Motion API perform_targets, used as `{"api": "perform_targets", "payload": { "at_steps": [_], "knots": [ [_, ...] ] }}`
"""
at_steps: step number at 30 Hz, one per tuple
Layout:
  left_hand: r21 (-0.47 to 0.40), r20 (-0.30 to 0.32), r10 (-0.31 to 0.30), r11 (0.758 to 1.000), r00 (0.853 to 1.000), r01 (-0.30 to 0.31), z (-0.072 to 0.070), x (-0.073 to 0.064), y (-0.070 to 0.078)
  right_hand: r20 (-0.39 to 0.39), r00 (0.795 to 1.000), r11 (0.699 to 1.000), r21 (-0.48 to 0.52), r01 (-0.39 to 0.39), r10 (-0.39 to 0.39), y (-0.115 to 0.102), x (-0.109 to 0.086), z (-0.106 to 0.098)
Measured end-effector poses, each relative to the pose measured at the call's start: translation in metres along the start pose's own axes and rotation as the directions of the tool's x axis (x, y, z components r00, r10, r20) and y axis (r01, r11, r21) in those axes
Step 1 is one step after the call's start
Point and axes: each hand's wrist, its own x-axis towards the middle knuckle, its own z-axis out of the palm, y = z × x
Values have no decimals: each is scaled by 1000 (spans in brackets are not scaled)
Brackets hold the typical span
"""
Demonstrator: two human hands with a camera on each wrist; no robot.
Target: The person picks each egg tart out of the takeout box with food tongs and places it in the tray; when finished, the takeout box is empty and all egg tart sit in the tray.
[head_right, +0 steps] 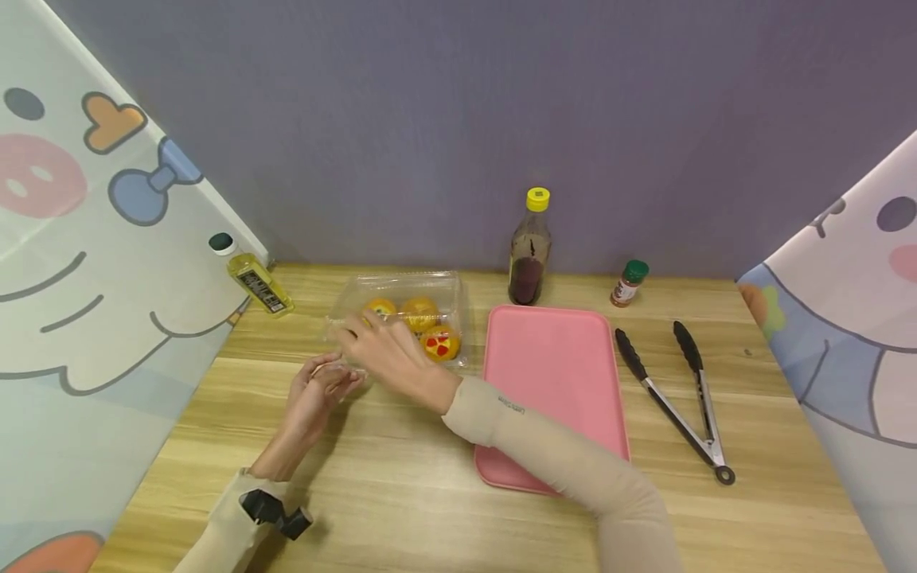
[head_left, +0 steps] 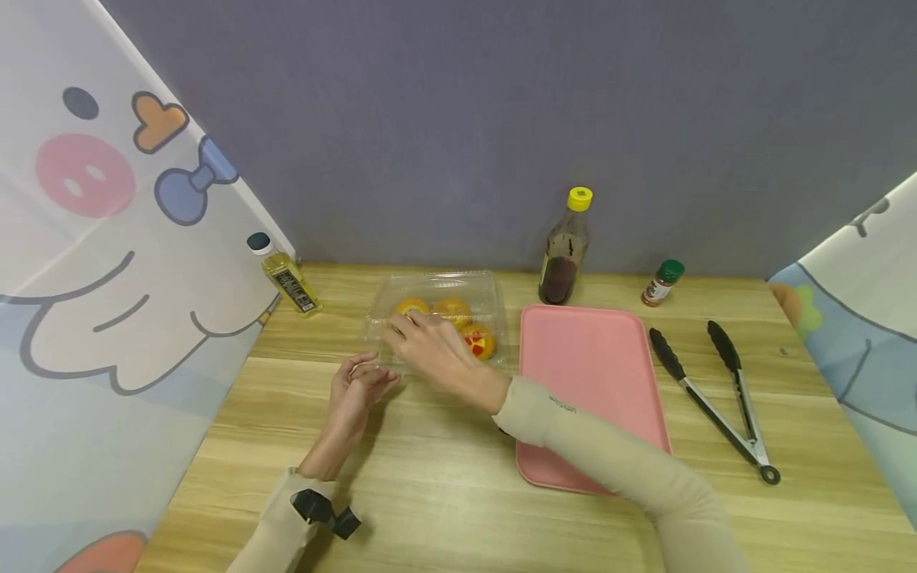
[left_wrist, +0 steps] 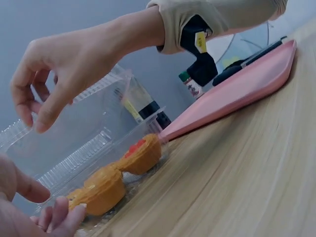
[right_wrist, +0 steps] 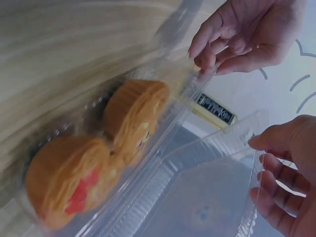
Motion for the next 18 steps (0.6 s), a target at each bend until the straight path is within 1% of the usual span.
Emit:
{"api": "perform_targets", "payload": {
  "at_steps": [3,5,7,10,14,18],
  "knots": [
    [73,-8,-5,997,1000,6,-3,4,3,-50,999,1000,-14,-17,16,5,-4,-2],
    [141,-23,9,990,1000,-5,-4,7,6,-77,997,999,-2,-32,32,10,-8,-3],
    [211,-38,33,977,999,-24,-4,11,10,-95,994,999,14,-44,45,15,-11,-5],
    [298,-40,72,953,997,-57,-5,16,18,-119,991,997,42,-59,64,23,-17,-8],
    [359,-6,82,930,997,-75,-7,25,25,-131,986,993,63,-97,105,34,-26,-13],
    [373,12,92,923,996,-90,-8,36,28,-120,982,986,99,-135,147,47,-36,-16]
  ]
}}
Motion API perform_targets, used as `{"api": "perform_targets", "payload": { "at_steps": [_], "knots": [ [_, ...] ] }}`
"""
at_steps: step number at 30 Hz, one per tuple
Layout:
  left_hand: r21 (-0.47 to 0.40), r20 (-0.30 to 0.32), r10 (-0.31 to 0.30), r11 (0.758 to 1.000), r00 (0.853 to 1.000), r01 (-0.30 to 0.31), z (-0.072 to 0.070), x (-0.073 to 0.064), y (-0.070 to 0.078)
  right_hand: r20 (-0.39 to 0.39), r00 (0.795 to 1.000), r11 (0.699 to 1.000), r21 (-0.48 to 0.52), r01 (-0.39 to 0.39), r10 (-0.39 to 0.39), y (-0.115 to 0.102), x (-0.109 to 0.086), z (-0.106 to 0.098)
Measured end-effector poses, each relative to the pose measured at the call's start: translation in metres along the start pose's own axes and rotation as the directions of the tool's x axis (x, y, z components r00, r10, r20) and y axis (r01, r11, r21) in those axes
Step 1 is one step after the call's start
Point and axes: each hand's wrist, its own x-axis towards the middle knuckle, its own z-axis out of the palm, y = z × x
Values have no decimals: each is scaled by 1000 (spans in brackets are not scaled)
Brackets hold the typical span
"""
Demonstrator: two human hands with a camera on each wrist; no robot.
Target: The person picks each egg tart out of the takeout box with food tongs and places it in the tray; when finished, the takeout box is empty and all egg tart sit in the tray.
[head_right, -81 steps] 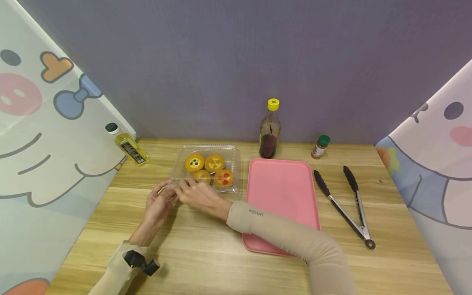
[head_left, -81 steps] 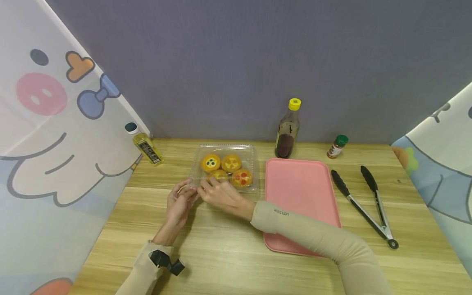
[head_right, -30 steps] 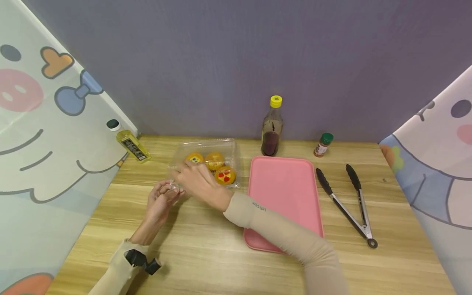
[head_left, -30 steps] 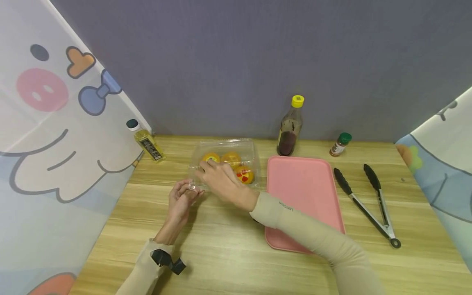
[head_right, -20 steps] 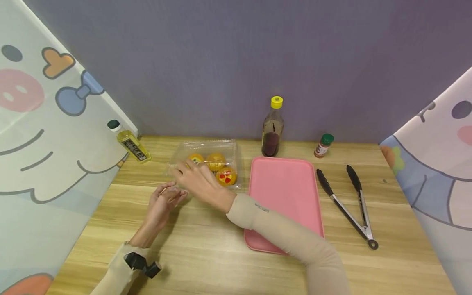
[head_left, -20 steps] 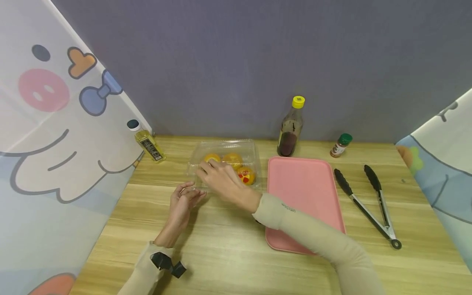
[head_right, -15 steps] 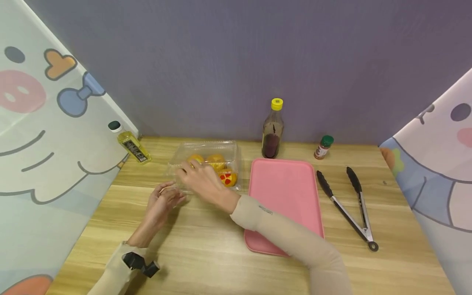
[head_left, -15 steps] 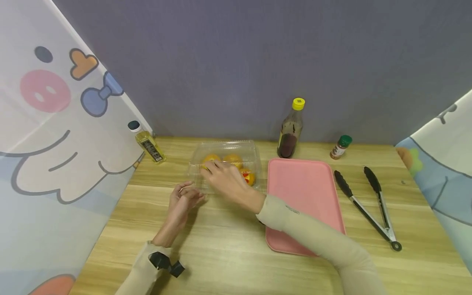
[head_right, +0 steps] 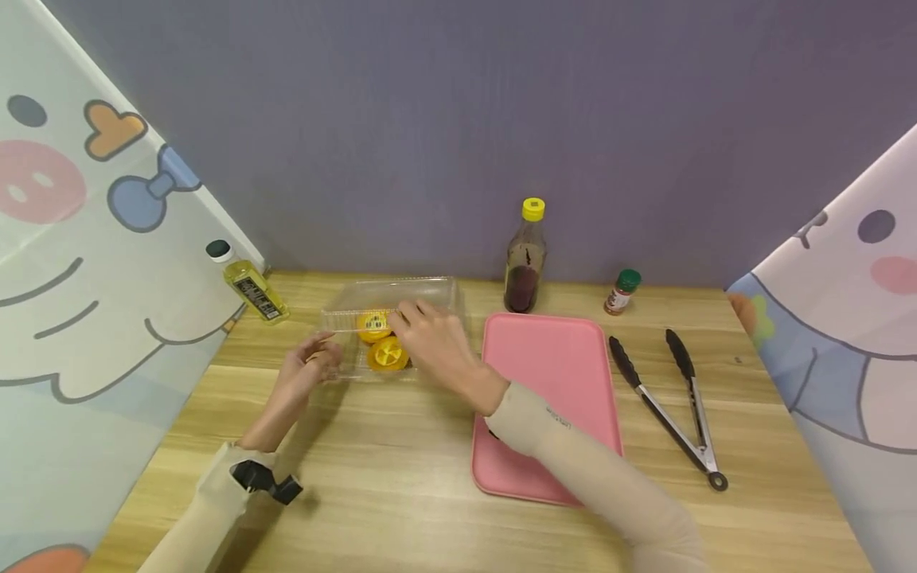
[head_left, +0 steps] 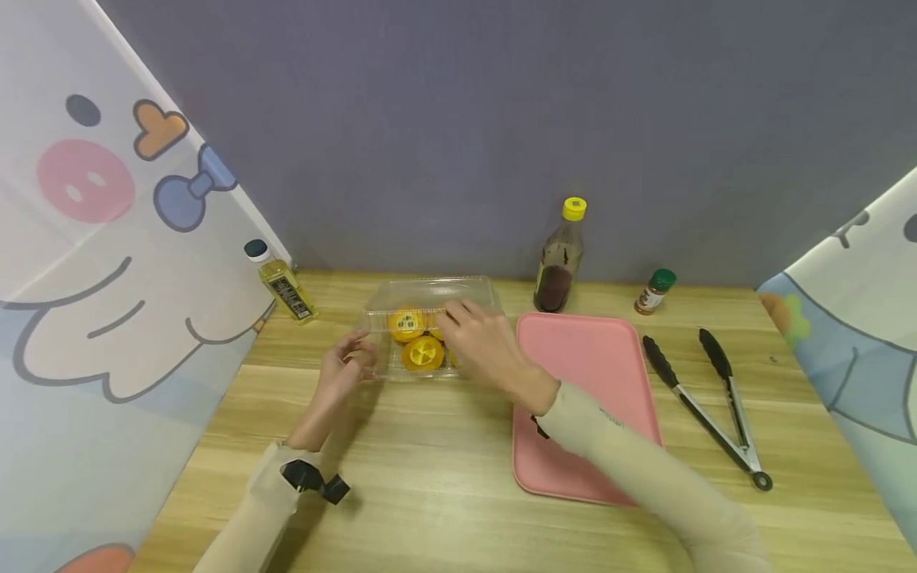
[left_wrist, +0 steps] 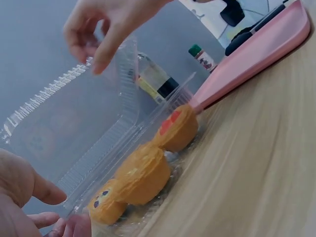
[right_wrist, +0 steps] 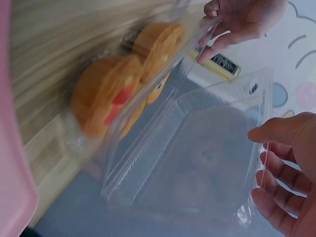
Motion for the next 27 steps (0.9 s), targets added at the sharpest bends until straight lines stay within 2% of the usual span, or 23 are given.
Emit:
{"api": "perform_targets", "payload": {
  "at_steps": [7,15,22,27],
  "knots": [
    [33,17,-6,999,1000,5,1,15,3,10,997,993,85,-77,76,21,-16,-11],
    [58,36,-11,998,999,9,1,31,5,-39,992,983,148,-112,119,41,-24,-15],
    [94,73,-5,996,997,-2,-3,33,5,-23,989,966,218,-137,145,50,-27,-16],
    [107,124,-3,994,992,-11,-8,28,5,-38,982,954,246,-171,185,54,-29,-16]
  ]
}}
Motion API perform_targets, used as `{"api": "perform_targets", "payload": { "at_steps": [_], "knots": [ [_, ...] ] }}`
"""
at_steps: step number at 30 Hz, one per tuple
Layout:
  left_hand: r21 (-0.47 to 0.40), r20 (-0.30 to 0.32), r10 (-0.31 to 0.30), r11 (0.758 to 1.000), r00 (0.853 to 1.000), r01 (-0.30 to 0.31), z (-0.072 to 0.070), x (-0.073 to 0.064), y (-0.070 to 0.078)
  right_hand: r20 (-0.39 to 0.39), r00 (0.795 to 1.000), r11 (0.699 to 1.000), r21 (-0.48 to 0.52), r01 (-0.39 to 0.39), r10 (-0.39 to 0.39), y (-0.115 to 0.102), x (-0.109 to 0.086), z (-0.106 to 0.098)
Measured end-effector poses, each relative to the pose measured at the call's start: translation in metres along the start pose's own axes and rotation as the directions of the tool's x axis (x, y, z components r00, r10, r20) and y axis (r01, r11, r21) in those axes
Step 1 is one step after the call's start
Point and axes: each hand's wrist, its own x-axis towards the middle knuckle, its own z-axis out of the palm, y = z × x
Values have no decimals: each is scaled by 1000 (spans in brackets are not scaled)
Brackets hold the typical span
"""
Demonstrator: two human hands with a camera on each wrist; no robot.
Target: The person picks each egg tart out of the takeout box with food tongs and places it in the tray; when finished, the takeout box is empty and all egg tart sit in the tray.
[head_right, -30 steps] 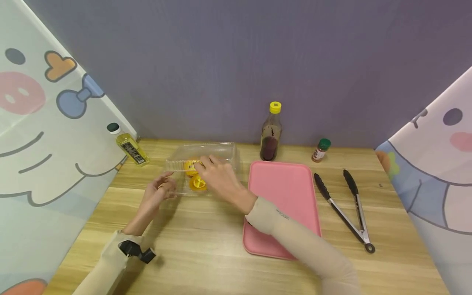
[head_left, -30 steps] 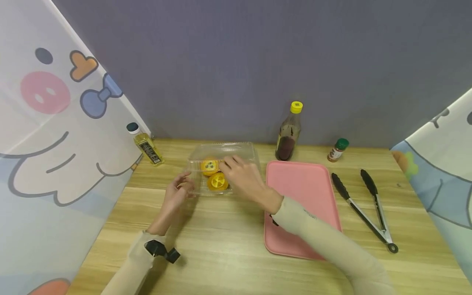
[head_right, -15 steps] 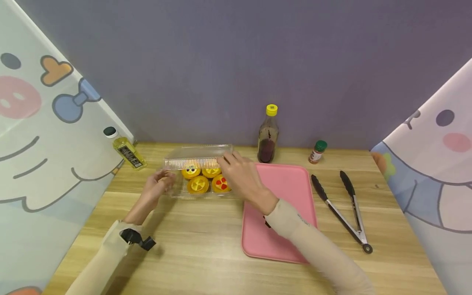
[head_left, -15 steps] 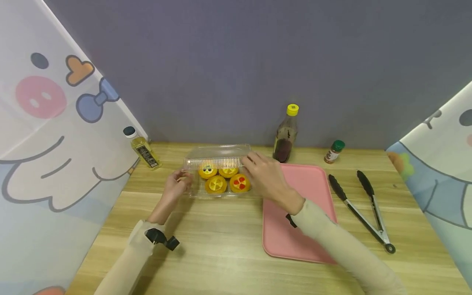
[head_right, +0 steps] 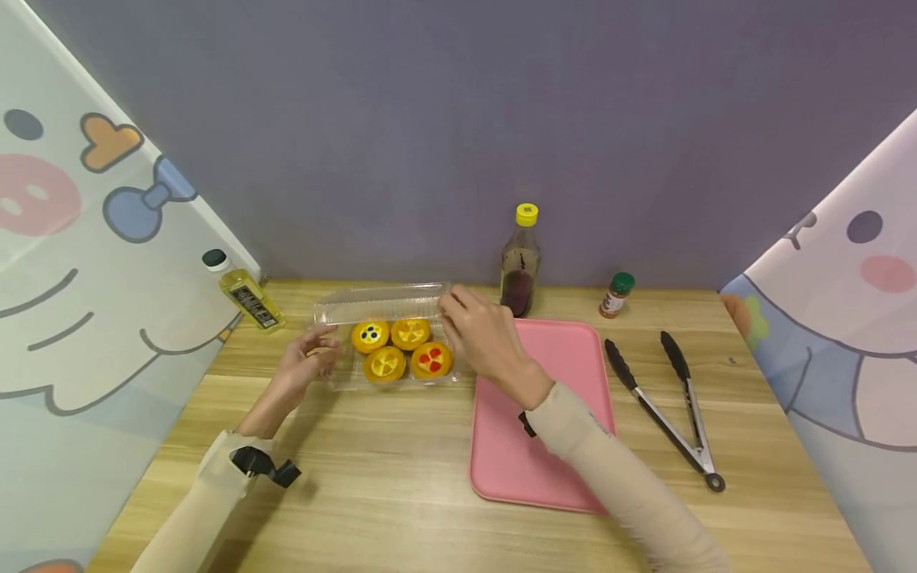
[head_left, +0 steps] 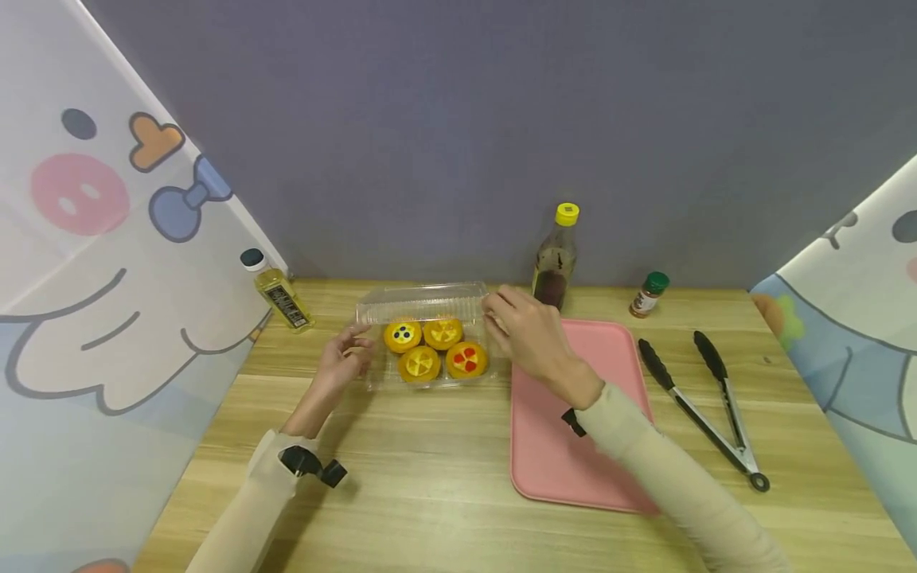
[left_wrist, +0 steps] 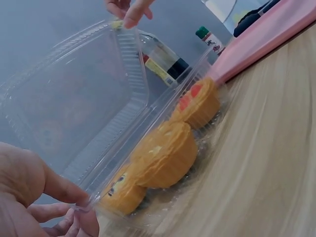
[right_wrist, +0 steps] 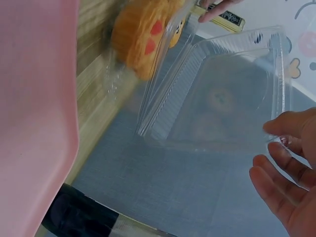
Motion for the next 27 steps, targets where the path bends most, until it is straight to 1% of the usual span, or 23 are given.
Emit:
{"api": "perform_targets", "payload": {
  "at_steps": [4,9,14,17,19,20,24,27],
  "knots": [
    [2,38,11,1000,999,-11,-6,-8,-2,-20,1000,999,36,-14,15,2,-1,-1],
    [57,73,34,998,997,-38,-14,-18,-5,-24,999,994,108,-37,40,4,0,-1],
    [83,104,38,995,994,-47,-20,-27,-8,-2,997,986,143,-80,82,3,-2,-2],
    [83,125,33,996,992,-44,-23,-34,-10,36,991,973,187,-137,133,4,-6,-1],
    [80,140,33,996,990,-44,-25,-39,-12,83,979,950,237,-202,187,5,-9,0],
    [77,145,31,996,989,-42,-26,-41,-13,112,970,933,270,-238,215,5,-10,1],
    [66,171,29,997,985,-41,-28,-50,-17,234,924,846,380,-374,303,7,-18,8],
    [65,188,30,997,982,-43,-30,-55,-19,292,895,798,414,-437,338,9,-27,14]
  ]
}}
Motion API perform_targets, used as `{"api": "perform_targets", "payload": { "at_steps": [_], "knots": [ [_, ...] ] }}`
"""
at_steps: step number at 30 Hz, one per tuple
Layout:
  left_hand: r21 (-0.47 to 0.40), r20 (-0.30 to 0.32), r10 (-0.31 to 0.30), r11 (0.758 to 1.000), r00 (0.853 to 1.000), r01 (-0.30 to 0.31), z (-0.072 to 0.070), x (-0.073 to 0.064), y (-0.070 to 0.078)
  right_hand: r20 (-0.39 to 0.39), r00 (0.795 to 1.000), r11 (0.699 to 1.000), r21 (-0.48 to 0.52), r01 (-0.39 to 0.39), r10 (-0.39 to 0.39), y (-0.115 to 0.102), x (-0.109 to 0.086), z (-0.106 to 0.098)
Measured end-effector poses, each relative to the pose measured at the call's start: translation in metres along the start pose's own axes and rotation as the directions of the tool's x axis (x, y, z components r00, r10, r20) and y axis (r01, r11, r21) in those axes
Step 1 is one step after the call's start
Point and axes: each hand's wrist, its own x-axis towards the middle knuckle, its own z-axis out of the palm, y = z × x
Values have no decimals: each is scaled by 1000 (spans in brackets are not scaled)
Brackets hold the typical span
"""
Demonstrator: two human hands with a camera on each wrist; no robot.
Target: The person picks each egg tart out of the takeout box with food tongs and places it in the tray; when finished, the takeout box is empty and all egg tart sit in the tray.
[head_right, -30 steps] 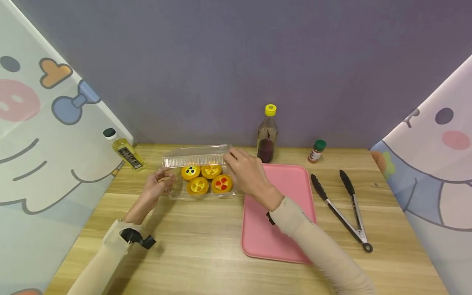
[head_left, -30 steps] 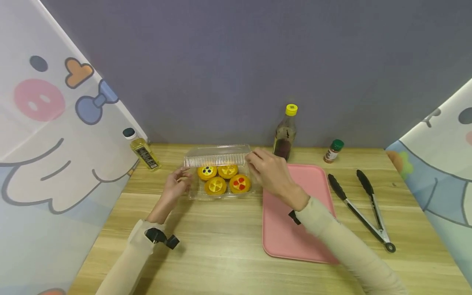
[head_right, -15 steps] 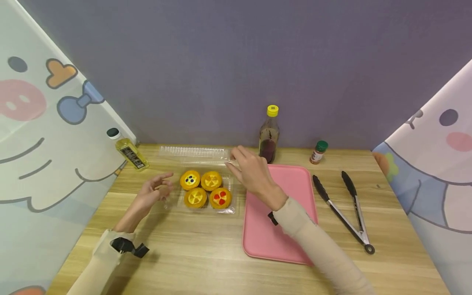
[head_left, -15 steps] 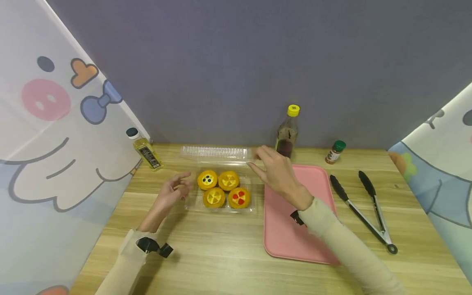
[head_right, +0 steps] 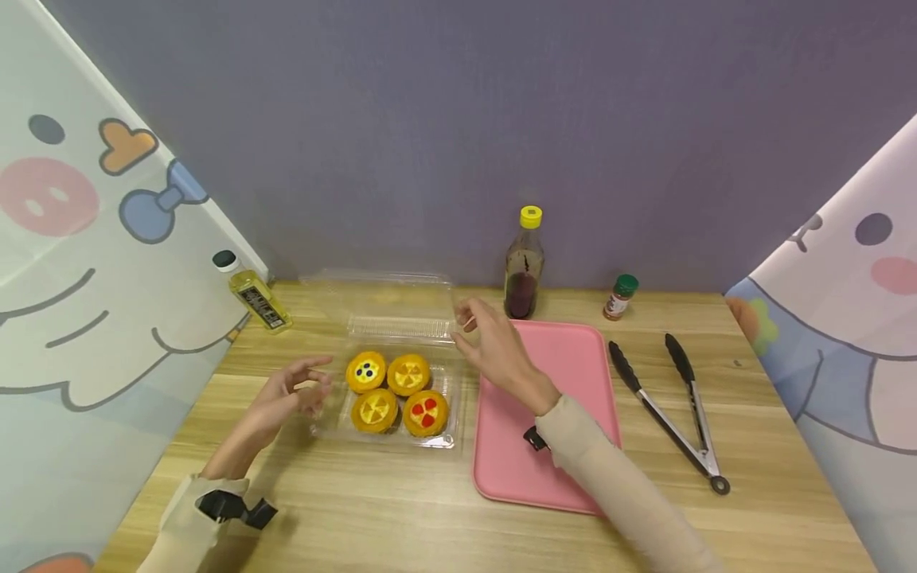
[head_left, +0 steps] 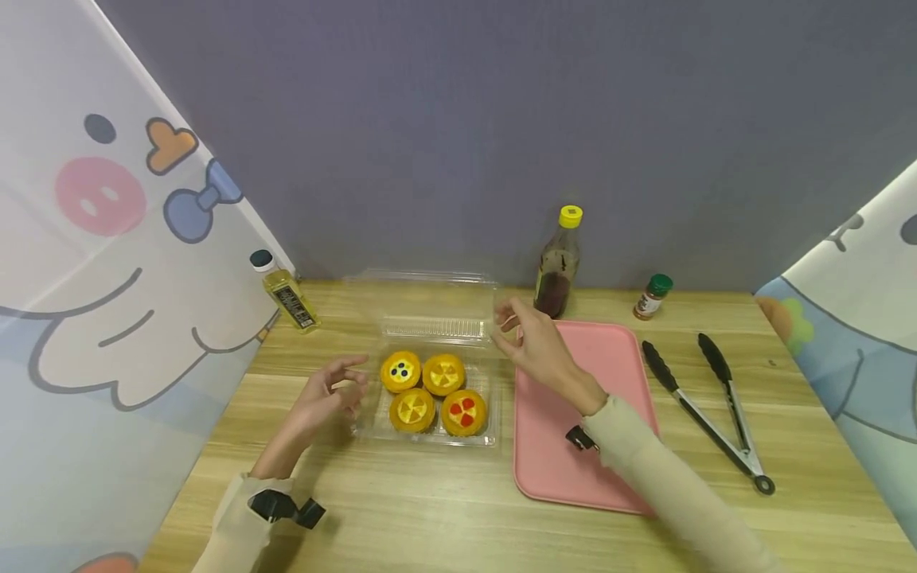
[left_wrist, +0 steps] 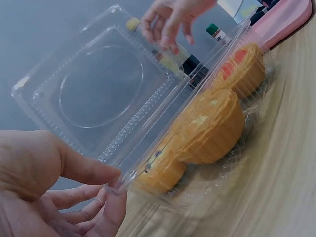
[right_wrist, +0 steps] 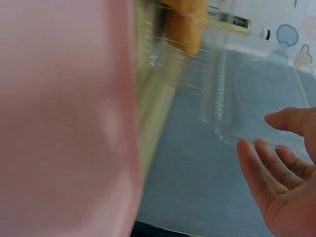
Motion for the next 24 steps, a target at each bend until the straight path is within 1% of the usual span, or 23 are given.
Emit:
{"api": "perform_targets", "payload": {
  "at_steps": [2,6,11,14,19,24],
  "knots": [
    [1,4,-4,1000,1000,4,0,-3,0,18,999,999,14,-30,30,5,-4,4],
    [-5,0,-11,1000,1000,11,2,-6,-1,69,996,997,36,-66,63,12,-10,13],
    [-3,-9,-17,1000,1000,17,3,-9,-3,128,987,988,106,-109,95,17,-14,24],
    [-1,-4,-19,1000,1000,19,2,-10,-3,134,986,981,152,-120,99,19,-16,28],
    [-8,6,-19,1000,1000,19,2,-11,-3,139,986,974,193,-121,95,18,-17,29],
    [-24,29,-21,999,999,22,2,-13,-3,161,976,960,213,-180,147,17,-15,27]
  ]
}}
